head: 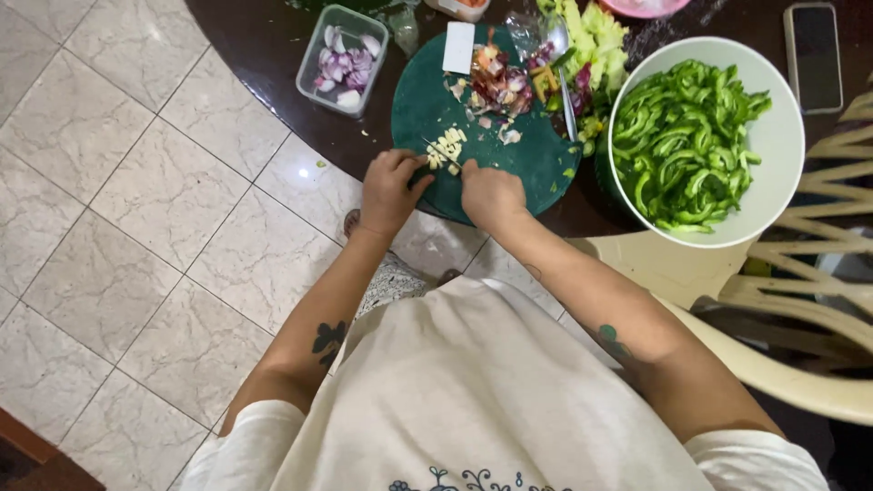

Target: Peel and chop garlic and prepare other vegetables on a cutting board at a table.

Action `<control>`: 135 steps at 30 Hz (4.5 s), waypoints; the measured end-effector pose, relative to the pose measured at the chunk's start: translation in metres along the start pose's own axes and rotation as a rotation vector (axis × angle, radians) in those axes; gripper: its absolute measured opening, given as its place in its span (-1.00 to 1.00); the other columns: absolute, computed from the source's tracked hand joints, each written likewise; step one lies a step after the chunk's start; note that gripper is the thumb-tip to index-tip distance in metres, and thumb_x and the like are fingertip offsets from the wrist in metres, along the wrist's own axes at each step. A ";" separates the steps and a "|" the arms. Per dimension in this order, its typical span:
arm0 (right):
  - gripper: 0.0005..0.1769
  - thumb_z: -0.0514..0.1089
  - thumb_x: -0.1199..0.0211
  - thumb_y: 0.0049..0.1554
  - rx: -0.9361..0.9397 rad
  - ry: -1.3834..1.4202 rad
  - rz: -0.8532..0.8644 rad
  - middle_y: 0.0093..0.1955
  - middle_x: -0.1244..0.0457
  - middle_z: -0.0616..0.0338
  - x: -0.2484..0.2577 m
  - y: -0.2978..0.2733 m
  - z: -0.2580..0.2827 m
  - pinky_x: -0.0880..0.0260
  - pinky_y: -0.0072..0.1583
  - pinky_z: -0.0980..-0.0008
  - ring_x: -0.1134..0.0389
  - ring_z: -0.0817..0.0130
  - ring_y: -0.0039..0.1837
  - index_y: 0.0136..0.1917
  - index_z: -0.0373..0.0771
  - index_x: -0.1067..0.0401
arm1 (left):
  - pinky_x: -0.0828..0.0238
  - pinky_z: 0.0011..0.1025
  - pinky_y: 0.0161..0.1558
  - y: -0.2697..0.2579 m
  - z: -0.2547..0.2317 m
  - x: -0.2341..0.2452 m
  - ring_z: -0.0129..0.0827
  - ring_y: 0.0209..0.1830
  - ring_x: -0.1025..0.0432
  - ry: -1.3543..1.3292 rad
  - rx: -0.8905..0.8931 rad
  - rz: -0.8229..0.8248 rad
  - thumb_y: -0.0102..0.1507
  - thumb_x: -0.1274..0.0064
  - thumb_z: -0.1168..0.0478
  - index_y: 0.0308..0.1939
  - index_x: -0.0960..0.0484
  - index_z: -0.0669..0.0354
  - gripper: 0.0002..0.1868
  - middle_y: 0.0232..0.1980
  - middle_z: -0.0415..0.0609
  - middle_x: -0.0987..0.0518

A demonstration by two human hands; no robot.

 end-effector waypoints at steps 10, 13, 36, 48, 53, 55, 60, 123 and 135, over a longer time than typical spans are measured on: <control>-0.79 -0.15 0.05 0.23 0.053 -0.022 0.026 -0.17 -0.40 -0.21 0.012 -0.001 0.001 -0.46 -0.01 -0.13 -0.46 -0.22 -0.07 0.01 -0.25 -0.38 | -0.49 -0.27 -0.17 -0.006 0.019 -0.035 -0.18 -0.20 -0.52 -0.019 0.036 0.052 0.21 -0.27 0.32 -0.26 -0.63 0.14 -0.89 -0.20 -0.11 -0.61; -0.70 0.00 0.04 0.30 0.007 0.032 0.060 -0.19 -0.39 -0.23 0.035 -0.007 0.008 -0.41 -0.01 -0.18 -0.44 -0.26 -0.09 0.03 -0.24 -0.38 | -0.51 -0.28 -0.21 -0.007 0.028 -0.040 -0.20 -0.23 -0.53 -0.003 -0.008 0.072 0.19 -0.24 0.31 -0.26 -0.63 0.11 -0.90 -0.21 -0.13 -0.59; -0.73 -0.14 0.05 0.25 -0.126 0.037 0.074 -0.05 -0.39 -0.30 0.016 0.007 -0.003 -0.44 0.10 -0.13 -0.45 -0.28 0.05 0.06 -0.31 -0.40 | -0.46 -0.24 -0.30 0.014 -0.001 -0.038 -0.23 -0.15 -0.47 0.091 0.049 0.184 -0.05 -0.43 0.05 -0.21 -0.56 0.03 -0.56 -0.13 -0.14 -0.48; -0.71 -0.07 0.02 0.28 -0.125 0.095 0.007 -0.04 -0.38 -0.34 0.028 0.002 0.000 -0.41 0.11 -0.17 -0.43 -0.29 0.05 0.07 -0.31 -0.40 | -0.44 -0.24 -0.30 0.025 -0.011 -0.035 -0.23 -0.20 -0.46 0.080 0.026 0.086 0.00 -0.38 0.11 -0.27 -0.57 0.02 -0.67 -0.20 -0.16 -0.49; -0.69 -0.05 0.06 0.32 -0.141 0.084 0.002 -0.08 -0.39 -0.32 0.036 -0.007 0.009 -0.42 0.09 -0.18 -0.44 -0.30 0.02 0.06 -0.31 -0.39 | -0.44 -0.25 -0.30 0.019 -0.004 -0.051 -0.26 -0.21 -0.46 0.139 0.049 0.050 0.02 -0.35 0.16 -0.34 -0.60 -0.01 -0.76 -0.23 -0.19 -0.49; -0.69 -0.04 0.06 0.32 -0.141 0.082 -0.001 -0.09 -0.39 -0.30 0.031 -0.006 0.007 -0.41 0.08 -0.18 -0.44 -0.30 0.01 0.05 -0.30 -0.39 | -0.44 -0.26 -0.29 0.015 -0.001 -0.057 -0.27 -0.21 -0.47 0.144 0.064 0.043 0.03 -0.34 0.18 -0.38 -0.59 -0.01 -0.79 -0.23 -0.20 -0.49; -0.74 -0.16 0.05 0.25 -0.126 0.010 0.049 -0.03 -0.41 -0.26 0.013 0.008 -0.001 -0.45 0.11 -0.10 -0.46 -0.24 0.06 0.07 -0.27 -0.41 | -0.47 -0.27 -0.26 0.013 0.005 -0.057 -0.26 -0.20 -0.48 0.161 0.069 0.071 0.09 -0.34 0.20 -0.42 -0.60 0.01 -0.83 -0.24 -0.20 -0.51; -0.48 -0.19 -0.59 -0.17 -0.350 0.402 -0.491 0.11 -0.29 -0.14 0.008 0.032 0.044 -0.43 0.17 0.06 -0.38 -0.13 0.12 0.08 -0.28 -0.54 | -0.45 -0.13 0.07 0.062 0.092 -0.082 0.01 0.00 -0.50 -0.343 0.003 0.766 0.03 -0.33 0.35 -0.07 -0.74 0.13 -0.64 -0.01 0.10 -0.55; -0.62 -0.37 -0.49 -0.09 -0.531 1.137 -0.232 -0.11 -0.42 0.08 -0.003 0.069 0.018 -0.57 -0.21 0.42 -0.50 0.40 -0.17 0.01 -0.34 -0.47 | -0.57 -0.44 -0.32 0.061 0.109 -0.091 -0.40 -0.39 -0.61 -0.660 0.406 0.616 0.01 -0.37 0.40 -0.27 -0.74 0.29 -0.78 -0.31 0.05 -0.68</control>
Point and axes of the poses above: each hand's wrist, its own y-axis towards the middle knuckle, its own x-axis out of the back of the hand, z = x × y, the point moved 2 cm from there along y, towards the middle knuckle
